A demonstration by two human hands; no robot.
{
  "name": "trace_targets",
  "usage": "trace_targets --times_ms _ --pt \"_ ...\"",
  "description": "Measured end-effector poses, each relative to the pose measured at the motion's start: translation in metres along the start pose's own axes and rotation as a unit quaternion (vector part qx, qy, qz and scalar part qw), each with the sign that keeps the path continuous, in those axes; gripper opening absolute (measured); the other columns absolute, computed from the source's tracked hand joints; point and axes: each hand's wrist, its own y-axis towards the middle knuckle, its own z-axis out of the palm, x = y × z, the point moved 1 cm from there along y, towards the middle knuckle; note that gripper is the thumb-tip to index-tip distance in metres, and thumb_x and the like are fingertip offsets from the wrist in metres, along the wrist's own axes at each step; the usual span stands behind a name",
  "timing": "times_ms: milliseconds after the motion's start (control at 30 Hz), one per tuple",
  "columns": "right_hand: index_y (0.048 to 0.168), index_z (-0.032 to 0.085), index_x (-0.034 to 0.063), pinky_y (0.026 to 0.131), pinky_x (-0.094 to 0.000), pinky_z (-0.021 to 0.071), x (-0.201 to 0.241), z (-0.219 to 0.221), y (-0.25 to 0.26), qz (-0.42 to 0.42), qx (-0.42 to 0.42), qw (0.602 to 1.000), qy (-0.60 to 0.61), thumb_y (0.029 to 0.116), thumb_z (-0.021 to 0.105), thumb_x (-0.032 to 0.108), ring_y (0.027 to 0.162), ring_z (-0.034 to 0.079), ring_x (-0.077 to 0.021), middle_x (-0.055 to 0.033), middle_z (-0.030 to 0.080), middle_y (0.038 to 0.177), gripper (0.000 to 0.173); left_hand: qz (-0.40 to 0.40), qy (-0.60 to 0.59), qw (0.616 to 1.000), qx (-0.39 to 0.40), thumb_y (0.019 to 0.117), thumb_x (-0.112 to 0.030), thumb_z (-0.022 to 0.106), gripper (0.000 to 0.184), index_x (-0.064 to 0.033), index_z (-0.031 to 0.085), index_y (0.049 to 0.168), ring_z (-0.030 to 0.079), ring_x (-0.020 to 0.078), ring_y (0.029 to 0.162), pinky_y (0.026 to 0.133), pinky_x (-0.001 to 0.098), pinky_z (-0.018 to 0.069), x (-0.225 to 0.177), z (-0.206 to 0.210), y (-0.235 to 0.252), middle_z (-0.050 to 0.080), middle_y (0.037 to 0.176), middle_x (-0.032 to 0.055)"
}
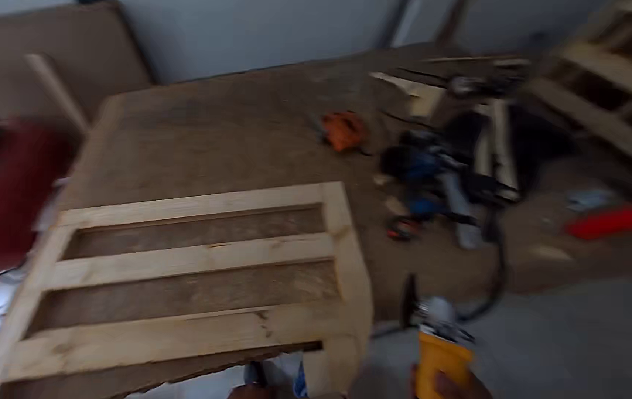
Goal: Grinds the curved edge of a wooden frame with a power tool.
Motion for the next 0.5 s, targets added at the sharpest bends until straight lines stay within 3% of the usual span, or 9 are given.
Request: trace_targets --times_ms 67,167,233,333,400,500 --pt "0.127 0.045 -0.002 0.065 -0.043 0.0648 -0.015 -0.008 -0.012 -0.027 -0.043 0.999 -0.006 0.0841 0.07 0.023 0.072 0.074 -0.0258 -0.0107 0.073 0.089 0.056 -0.011 0.016 1.0 0.015 0.0911 -0.084 0.037 0.093 -0.0046 0.066 0.128 0.062 0.0471 0.124 0.1 0.0691 0.0469 -0.003 -0.001 0.003 0.067 0.128 0.0262" --pt "0.127 0.049 -0.0024 0.063 -0.0479 0.0645 -0.026 -0.011 -0.029 -0.06 -0.107 0.991 0.046 0.0776 0.078 0.03 0.073 0.074 -0.033 -0.0183 0.073 0.095 0.066 -0.023 0.043 0.999 0.01 0.0869 -0.089 0.037 0.095 -0.0072 0.069 0.123 0.066 0.0448 0.117 0.095 0.0676 0.0513 -0.001 0.008 0.013 0.07 0.12 0.0248" --pt "0.125 0.048 -0.0016 0.067 -0.0495 0.0653 -0.03 -0.016 -0.039 -0.124 -0.103 0.981 0.113 0.0764 0.085 0.042 0.077 0.074 -0.0348 -0.0203 0.072 0.099 0.075 -0.03 0.064 0.997 0.01 0.0852 -0.091 0.035 0.096 -0.0092 0.068 0.123 0.066 0.0421 0.117 0.095 0.0649 0.0523 0.0 0.013 0.02 0.071 0.12 0.0225" --pt "0.123 0.053 0.0013 0.079 -0.0519 0.0638 -0.033 -0.025 -0.058 -0.18 -0.066 0.961 0.197 0.0818 0.084 0.042 0.088 0.074 -0.0363 -0.0215 0.071 0.103 0.066 -0.028 0.086 0.996 -0.002 0.0846 -0.092 0.032 0.098 -0.0096 0.069 0.122 0.068 0.0401 0.115 0.094 0.0636 0.0534 0.001 0.016 0.024 0.071 0.118 0.0206" --pt "0.122 0.052 0.0008 0.074 -0.049 0.064 -0.041 -0.029 -0.073 -0.166 -0.096 0.962 0.196 0.0809 0.082 0.043 0.083 0.074 -0.0341 -0.0206 0.071 0.098 0.067 -0.024 0.096 0.995 -0.006 0.0855 -0.092 0.03 0.098 -0.0096 0.068 0.124 0.067 0.0404 0.115 0.093 0.0636 0.0537 0.0 0.016 0.026 0.071 0.119 0.0207" --pt "0.122 0.047 0.0 0.066 -0.0439 0.0644 -0.065 -0.019 -0.096 -0.098 -0.139 0.975 0.142 0.0826 0.077 0.057 0.072 0.073 -0.0281 -0.0147 0.071 0.088 0.075 -0.019 0.102 0.995 -0.012 0.0862 -0.091 0.03 0.096 -0.0107 0.068 0.123 0.067 0.0406 0.115 0.092 0.0644 0.0538 0.001 0.018 0.029 0.071 0.119 0.0205"
